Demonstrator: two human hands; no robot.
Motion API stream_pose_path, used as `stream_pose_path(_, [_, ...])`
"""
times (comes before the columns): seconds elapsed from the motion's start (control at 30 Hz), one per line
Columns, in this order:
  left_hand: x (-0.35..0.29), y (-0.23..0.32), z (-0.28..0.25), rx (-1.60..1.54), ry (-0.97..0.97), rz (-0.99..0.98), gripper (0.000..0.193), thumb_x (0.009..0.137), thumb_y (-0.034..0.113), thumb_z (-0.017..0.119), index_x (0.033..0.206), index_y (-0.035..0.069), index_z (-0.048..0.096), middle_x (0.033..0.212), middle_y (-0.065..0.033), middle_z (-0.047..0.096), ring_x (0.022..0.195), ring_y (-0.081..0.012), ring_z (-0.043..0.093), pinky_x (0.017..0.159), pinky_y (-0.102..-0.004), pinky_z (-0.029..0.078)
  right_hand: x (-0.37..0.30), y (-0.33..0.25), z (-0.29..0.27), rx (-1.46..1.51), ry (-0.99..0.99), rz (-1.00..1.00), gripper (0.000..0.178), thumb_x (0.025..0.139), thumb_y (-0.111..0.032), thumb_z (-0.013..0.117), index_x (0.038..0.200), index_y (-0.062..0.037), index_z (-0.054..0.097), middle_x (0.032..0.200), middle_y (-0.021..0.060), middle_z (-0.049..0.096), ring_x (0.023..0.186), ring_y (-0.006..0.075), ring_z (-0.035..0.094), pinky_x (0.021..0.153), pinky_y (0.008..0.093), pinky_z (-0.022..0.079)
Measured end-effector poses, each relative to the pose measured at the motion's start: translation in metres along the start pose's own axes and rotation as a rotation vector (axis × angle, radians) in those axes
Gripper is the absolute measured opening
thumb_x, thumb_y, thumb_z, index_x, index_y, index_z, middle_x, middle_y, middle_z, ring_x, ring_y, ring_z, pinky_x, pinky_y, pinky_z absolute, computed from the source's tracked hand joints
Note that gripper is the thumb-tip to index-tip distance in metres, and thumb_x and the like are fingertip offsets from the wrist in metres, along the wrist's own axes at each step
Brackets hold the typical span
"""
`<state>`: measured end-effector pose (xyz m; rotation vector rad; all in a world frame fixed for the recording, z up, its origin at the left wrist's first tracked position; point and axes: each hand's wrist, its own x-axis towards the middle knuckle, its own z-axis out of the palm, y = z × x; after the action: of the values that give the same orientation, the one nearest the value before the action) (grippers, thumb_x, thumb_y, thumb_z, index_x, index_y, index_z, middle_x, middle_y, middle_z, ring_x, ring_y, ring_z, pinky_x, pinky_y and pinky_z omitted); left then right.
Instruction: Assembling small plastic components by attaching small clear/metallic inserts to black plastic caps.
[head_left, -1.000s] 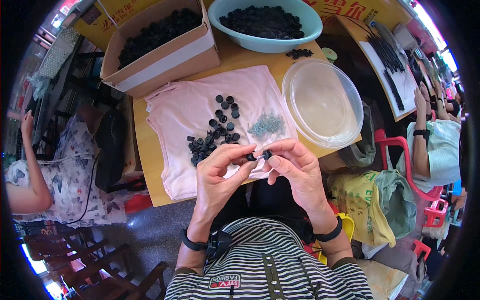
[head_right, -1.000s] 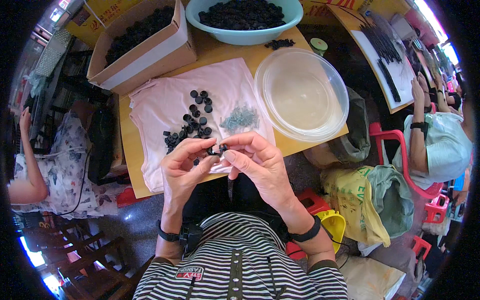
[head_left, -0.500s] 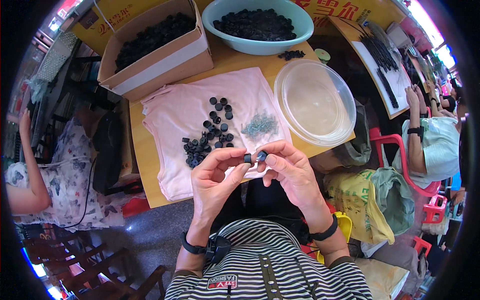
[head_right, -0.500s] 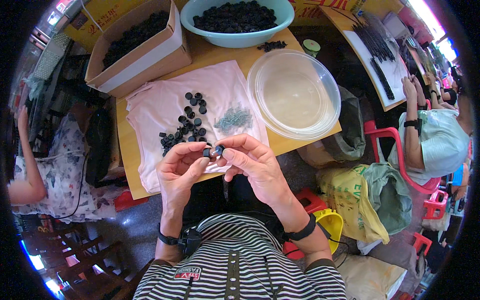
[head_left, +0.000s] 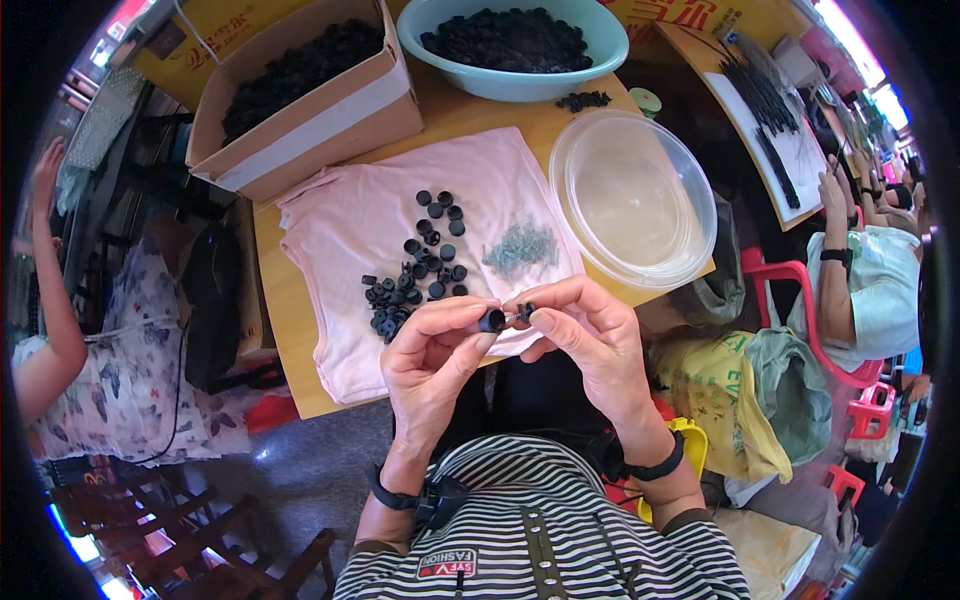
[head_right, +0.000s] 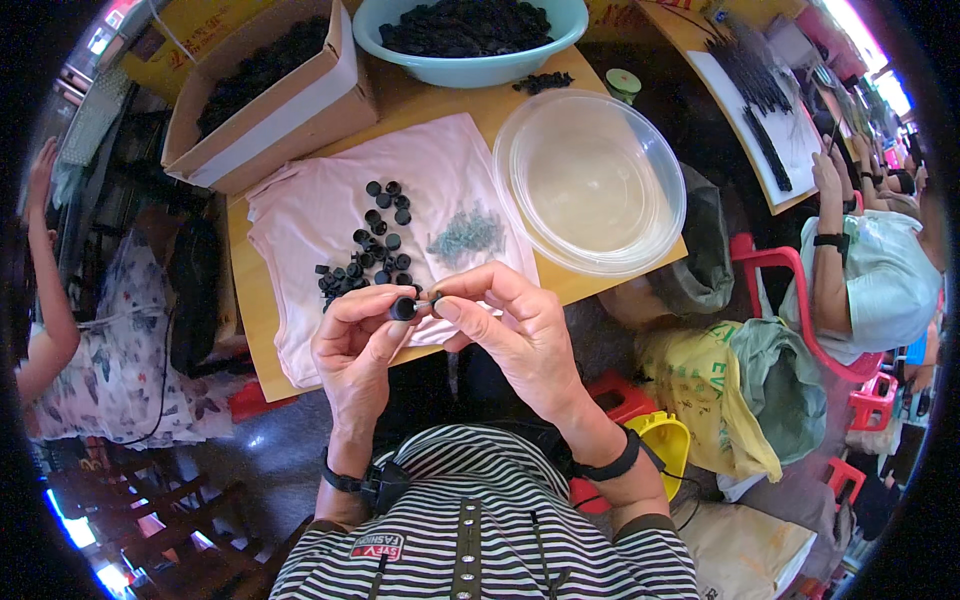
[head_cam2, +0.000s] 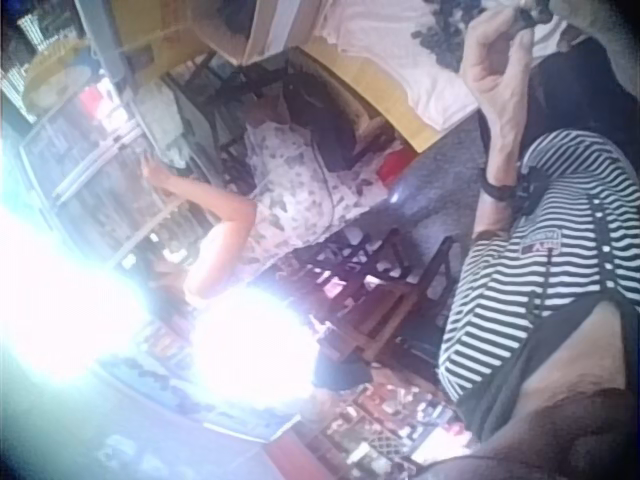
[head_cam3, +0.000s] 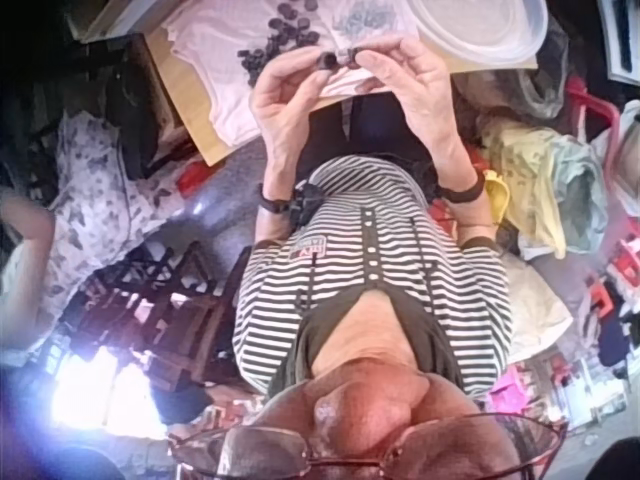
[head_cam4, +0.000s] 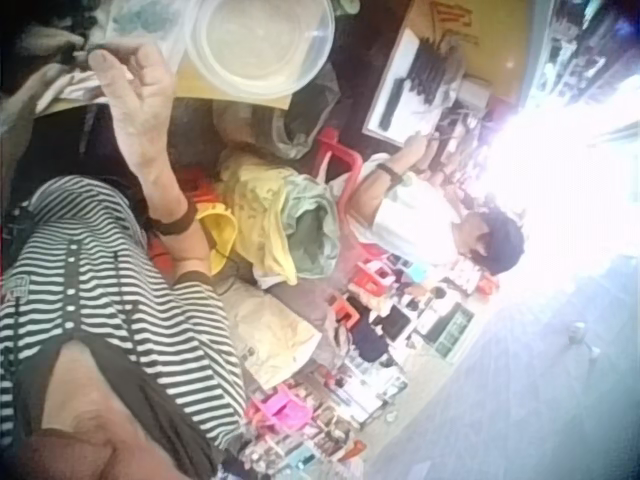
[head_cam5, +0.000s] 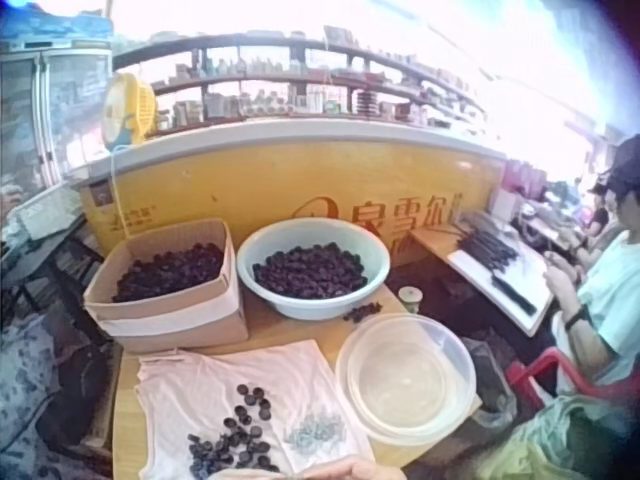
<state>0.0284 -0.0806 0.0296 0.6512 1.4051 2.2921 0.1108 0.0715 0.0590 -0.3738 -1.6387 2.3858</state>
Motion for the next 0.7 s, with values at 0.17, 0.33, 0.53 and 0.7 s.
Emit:
stream_pose_path(0.17, [-0.001, -0.008, -0.003, -0.074, 0.028, -0.002, 0.024, 0.084, -0.01, 0.063, 0.106, -0.002, 0.061, 0.116, -0.0177, 0.061, 0.105, -0.0205, 0.062, 0.09, -0.0304, 0.052, -0.001, -0.003, 0.005, -0.12, 0.037, -0.058, 0.018, 0.091, -0.011, 0.064, 0.102, 0.0038, 0.063, 0.092, 0.0078, 0.068, 0.078, 0.0093, 0.065, 0.068, 0.0214, 0.054])
stream_pose_path(0.33, [0.0, -0.01, -0.005, -0.067, 0.028, 0.003, 0.025, 0.082, -0.01, 0.065, 0.105, -0.001, 0.061, 0.115, -0.0177, 0.062, 0.105, -0.0215, 0.063, 0.091, -0.0312, 0.052, 0.001, -0.01, 0.013, -0.263, 0.067, -0.138, 0.016, 0.089, -0.008, 0.066, 0.098, 0.0054, 0.063, 0.089, 0.0093, 0.068, 0.078, 0.0111, 0.067, 0.065, 0.0229, 0.055])
stream_pose_path(0.53, [0.0, -0.01, -0.006, -0.035, 0.016, 0.026, 0.026, 0.081, -0.012, 0.064, 0.104, -0.001, 0.062, 0.113, -0.0175, 0.062, 0.105, -0.0222, 0.062, 0.09, -0.0312, 0.052, 0.001, -0.013, 0.014, -0.437, 0.058, -0.179, 0.014, 0.086, -0.005, 0.067, 0.095, 0.0056, 0.063, 0.087, 0.0121, 0.067, 0.078, 0.0137, 0.068, 0.064, 0.0243, 0.057])
stream_pose_path(0.7, [0.0, -0.011, -0.007, 0.066, -0.027, 0.074, 0.027, 0.082, -0.013, 0.064, 0.106, -0.002, 0.063, 0.113, -0.0177, 0.062, 0.107, -0.0231, 0.061, 0.091, -0.0313, 0.051, 0.003, -0.005, 0.014, -0.429, 0.081, -0.193, 0.014, 0.084, -0.004, 0.069, 0.094, 0.0042, 0.063, 0.086, 0.0115, 0.067, 0.077, 0.0135, 0.067, 0.064, 0.0245, 0.057])
